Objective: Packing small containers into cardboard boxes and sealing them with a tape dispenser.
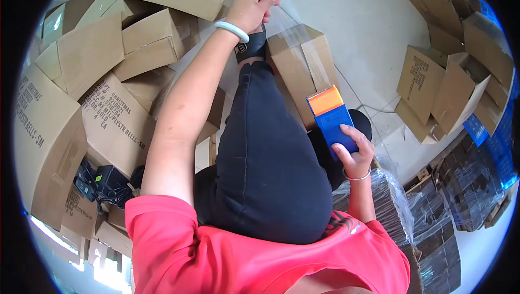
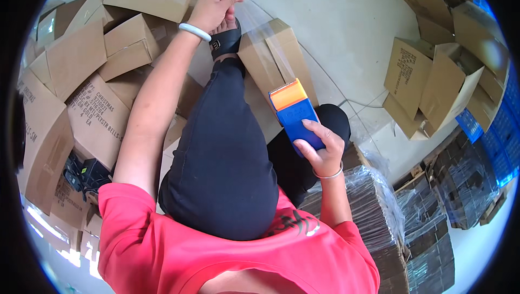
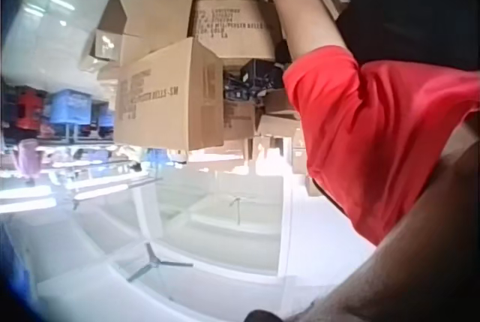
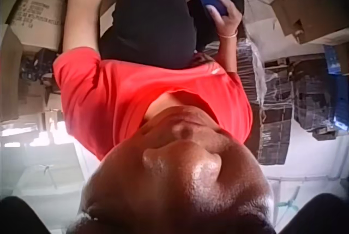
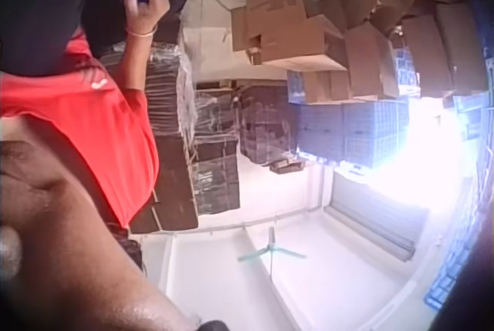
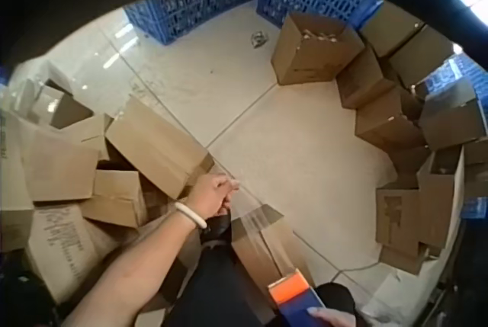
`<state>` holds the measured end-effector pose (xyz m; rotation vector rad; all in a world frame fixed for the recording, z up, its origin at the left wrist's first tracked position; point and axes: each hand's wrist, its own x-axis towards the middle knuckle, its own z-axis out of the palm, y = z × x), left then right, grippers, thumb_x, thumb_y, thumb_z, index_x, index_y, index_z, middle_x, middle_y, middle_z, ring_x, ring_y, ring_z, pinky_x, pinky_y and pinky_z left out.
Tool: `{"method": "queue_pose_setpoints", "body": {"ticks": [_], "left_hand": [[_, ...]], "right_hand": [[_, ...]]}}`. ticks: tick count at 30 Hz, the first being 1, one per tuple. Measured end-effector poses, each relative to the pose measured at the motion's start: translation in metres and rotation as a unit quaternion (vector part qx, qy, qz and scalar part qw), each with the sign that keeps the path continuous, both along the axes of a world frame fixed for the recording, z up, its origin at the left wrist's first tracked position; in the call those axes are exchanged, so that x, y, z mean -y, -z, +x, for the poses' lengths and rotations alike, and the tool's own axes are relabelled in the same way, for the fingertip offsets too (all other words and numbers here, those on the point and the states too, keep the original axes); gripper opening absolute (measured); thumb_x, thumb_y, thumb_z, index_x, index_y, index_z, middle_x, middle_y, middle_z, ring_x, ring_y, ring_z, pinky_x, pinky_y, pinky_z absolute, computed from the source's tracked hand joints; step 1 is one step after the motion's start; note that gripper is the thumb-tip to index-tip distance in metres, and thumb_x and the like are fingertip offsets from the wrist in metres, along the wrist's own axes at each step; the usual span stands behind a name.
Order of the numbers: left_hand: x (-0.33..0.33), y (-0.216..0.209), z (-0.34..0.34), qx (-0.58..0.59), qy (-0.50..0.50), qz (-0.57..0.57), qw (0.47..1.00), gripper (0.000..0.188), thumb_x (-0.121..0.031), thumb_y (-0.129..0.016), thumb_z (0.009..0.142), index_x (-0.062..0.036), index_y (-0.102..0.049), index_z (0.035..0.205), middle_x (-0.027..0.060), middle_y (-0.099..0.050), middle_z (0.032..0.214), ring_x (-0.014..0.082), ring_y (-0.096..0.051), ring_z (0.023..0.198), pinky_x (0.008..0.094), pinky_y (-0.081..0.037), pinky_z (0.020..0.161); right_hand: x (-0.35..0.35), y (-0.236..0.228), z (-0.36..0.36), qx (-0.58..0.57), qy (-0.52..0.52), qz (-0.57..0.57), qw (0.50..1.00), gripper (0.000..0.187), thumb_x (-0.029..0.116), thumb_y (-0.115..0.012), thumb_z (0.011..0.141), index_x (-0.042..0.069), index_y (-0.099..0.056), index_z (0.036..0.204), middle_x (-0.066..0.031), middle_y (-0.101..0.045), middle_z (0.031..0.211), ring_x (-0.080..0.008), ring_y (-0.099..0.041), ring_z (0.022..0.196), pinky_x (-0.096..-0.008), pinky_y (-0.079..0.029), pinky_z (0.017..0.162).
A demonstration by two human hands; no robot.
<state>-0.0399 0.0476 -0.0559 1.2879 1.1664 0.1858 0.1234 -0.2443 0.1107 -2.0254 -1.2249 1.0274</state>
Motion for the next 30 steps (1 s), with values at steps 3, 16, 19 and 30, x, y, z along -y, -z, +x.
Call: {"method": "queue_pose_setpoints", "body": {"ticks": [3,16,19,30], "left_hand": [[0.015,0.037,-0.003,-0.003,0.021,0.003,1.0,0.023,-0.027,-0.057,0.088,-0.0067,-0.068,0.09,0.0022,-0.056,0.063,0.01,-0.048,0.053,0.0246,-0.046,0.055],[0.033,-0.058,0.036,0.027,0.562,0.304,0.769,0.106,-0.016,-0.078,0.061,-0.0235,-0.014,0.145,0.0134,-0.022,0.147,0.0325,-0.018,0.137,0.0576,-0.018,0.108],[0.063,-0.059,0.048,-0.03,0.674,0.407,0.616,0.106,-0.012,-0.075,0.058,-0.0268,-0.016,0.145,0.0083,-0.018,0.15,0.0275,-0.01,0.14,0.0581,-0.011,0.109],[0.076,-0.047,0.052,-0.087,0.665,0.454,0.587,0.094,-0.021,-0.067,0.068,-0.0308,-0.014,0.145,-0.0001,-0.007,0.153,0.0245,0.0,0.141,0.0702,-0.016,0.1]], "right_hand": [[-0.001,0.001,-0.006,-0.005,0.007,-0.014,1.0,0.04,0.015,-0.077,0.068,0.002,-0.063,0.103,-0.0127,-0.066,0.1,-0.0236,-0.064,0.09,-0.0308,-0.049,0.082],[-0.01,0.001,-0.004,-0.005,0.018,-0.054,0.998,0.038,0.015,-0.077,0.07,0.003,-0.063,0.103,-0.0133,-0.066,0.1,-0.025,-0.065,0.093,-0.031,-0.049,0.082],[-0.011,0.006,-0.005,-0.007,0.014,-0.047,0.999,0.038,0.017,-0.077,0.07,0.004,-0.064,0.103,-0.0125,-0.067,0.099,-0.025,-0.065,0.089,-0.0304,-0.05,0.079],[0.134,-0.016,0.015,0.032,0.103,-0.299,0.948,0.034,0.019,-0.074,0.072,0.006,-0.063,0.102,-0.0131,-0.066,0.099,-0.028,-0.066,0.088,-0.0326,-0.05,0.077]]}}
